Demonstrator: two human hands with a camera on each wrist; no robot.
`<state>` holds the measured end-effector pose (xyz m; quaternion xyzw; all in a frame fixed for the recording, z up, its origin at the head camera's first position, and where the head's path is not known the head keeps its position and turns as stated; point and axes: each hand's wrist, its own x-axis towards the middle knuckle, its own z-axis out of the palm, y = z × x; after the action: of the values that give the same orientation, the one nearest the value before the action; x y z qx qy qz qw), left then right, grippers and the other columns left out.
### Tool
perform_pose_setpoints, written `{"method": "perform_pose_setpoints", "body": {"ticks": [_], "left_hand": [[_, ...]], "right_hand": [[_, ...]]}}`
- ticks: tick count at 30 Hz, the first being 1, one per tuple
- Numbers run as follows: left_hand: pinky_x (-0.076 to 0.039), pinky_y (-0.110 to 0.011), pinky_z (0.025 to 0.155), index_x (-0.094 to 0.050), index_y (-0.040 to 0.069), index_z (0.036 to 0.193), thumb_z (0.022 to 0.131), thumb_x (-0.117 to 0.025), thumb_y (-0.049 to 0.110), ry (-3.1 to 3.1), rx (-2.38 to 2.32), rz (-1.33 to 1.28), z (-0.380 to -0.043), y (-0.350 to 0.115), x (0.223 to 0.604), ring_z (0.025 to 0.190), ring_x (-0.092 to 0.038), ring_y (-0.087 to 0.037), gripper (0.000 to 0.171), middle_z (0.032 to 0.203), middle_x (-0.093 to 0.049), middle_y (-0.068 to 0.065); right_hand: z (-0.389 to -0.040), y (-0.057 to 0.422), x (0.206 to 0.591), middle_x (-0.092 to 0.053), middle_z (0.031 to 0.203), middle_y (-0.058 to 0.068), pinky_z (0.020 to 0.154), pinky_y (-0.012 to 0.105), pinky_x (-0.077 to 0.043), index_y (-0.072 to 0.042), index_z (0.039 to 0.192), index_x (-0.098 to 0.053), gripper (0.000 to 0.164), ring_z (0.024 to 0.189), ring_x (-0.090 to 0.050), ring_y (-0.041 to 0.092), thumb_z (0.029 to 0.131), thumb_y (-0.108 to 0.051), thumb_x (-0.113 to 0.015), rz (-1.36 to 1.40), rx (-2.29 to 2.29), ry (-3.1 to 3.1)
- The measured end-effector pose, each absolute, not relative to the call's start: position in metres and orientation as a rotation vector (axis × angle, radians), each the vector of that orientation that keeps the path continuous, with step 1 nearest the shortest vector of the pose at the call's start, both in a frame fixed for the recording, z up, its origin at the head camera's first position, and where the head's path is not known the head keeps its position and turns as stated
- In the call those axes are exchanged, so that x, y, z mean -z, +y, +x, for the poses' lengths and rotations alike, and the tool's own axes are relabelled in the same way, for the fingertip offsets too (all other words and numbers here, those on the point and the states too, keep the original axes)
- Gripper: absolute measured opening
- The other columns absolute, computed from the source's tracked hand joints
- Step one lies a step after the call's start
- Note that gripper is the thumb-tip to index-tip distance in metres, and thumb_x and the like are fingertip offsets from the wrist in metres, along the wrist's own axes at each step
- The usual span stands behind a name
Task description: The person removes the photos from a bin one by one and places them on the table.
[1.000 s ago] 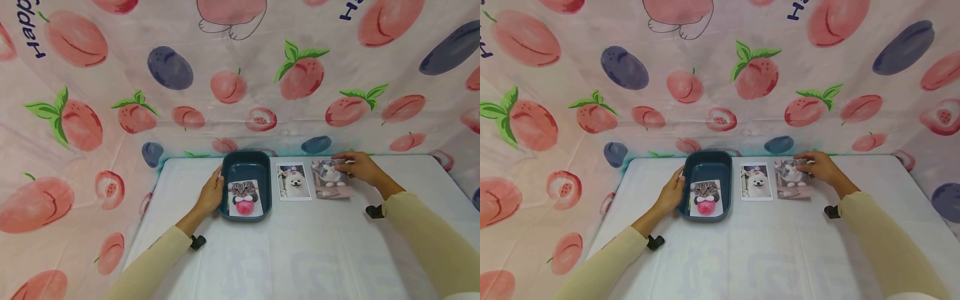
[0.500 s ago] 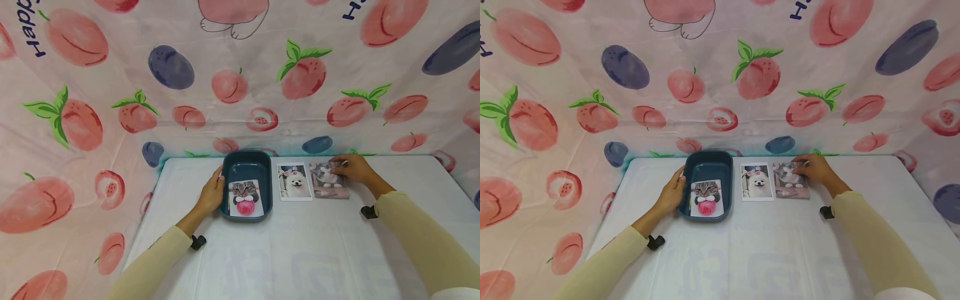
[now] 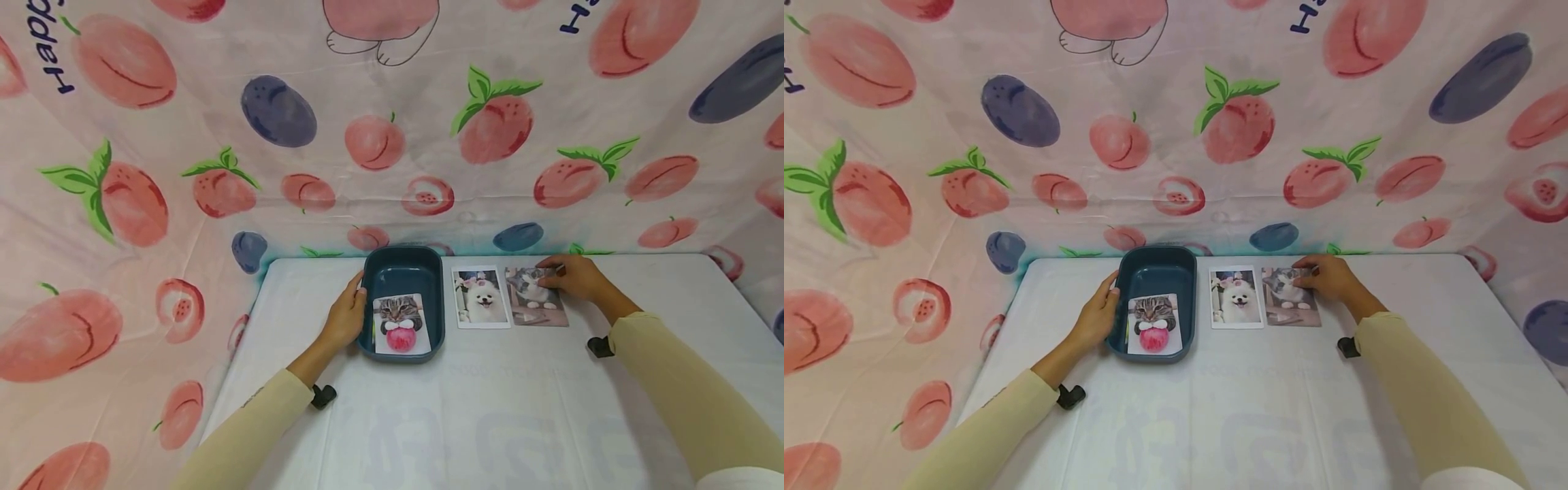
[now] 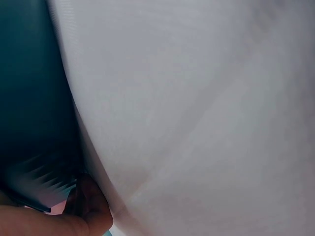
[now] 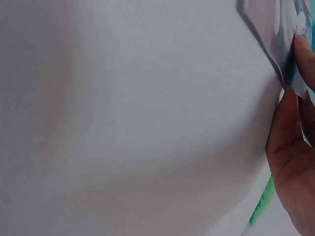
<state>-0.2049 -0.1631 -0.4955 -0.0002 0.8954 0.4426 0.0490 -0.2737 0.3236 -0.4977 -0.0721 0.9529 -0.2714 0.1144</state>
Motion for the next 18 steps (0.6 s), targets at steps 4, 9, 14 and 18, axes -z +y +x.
{"method": "perform_pose_setpoints", "body": {"ticks": [4,9,14,18], "left_hand": [[-0.027,-0.054,0.124,-0.027,0.028,0.163,0.113,-0.034,0.036,2.731,-1.343,0.0,-0.2045,-0.1631,0.4958,0.152,-0.036,-0.031,0.051,0.164,-0.038,-0.008],[-0.027,-0.054,0.124,-0.027,0.026,0.163,0.113,-0.033,0.035,2.733,-1.341,0.007,-0.2044,-0.1627,0.4959,0.153,-0.034,-0.032,0.051,0.165,-0.037,-0.009],[-0.028,-0.055,0.124,-0.028,0.026,0.163,0.113,-0.034,0.033,2.733,-1.355,0.005,-0.2044,-0.1625,0.4949,0.151,-0.037,-0.032,0.051,0.163,-0.04,-0.01],[-0.028,-0.055,0.123,-0.029,0.028,0.162,0.113,-0.035,0.033,2.731,-1.36,-0.001,-0.2045,-0.1622,0.494,0.151,-0.038,-0.032,0.05,0.162,-0.042,-0.01]], "right_hand": [[-0.2752,0.3264,0.5017,-0.06,0.135,0.024,0.099,0.057,-0.05,-0.006,0.137,-0.063,0.052,0.115,-0.056,0.039,0.096,-0.037,-0.072,-0.177,0.803,2.774],[-0.2754,0.3301,0.5029,-0.058,0.135,0.023,0.098,0.057,-0.049,-0.008,0.138,-0.061,0.052,0.114,-0.053,0.038,0.097,-0.039,-0.07,-0.131,0.838,2.748],[-0.2762,0.3299,0.5017,-0.057,0.134,0.022,0.098,0.056,-0.049,-0.009,0.139,-0.06,0.053,0.114,-0.052,0.038,0.097,-0.04,-0.069,-0.116,0.858,2.722],[-0.2787,0.3308,0.5028,-0.057,0.136,0.022,0.1,0.057,-0.049,-0.009,0.141,-0.059,0.057,0.116,-0.051,0.038,0.097,-0.044,-0.069,-0.109,0.86,2.705]]}}
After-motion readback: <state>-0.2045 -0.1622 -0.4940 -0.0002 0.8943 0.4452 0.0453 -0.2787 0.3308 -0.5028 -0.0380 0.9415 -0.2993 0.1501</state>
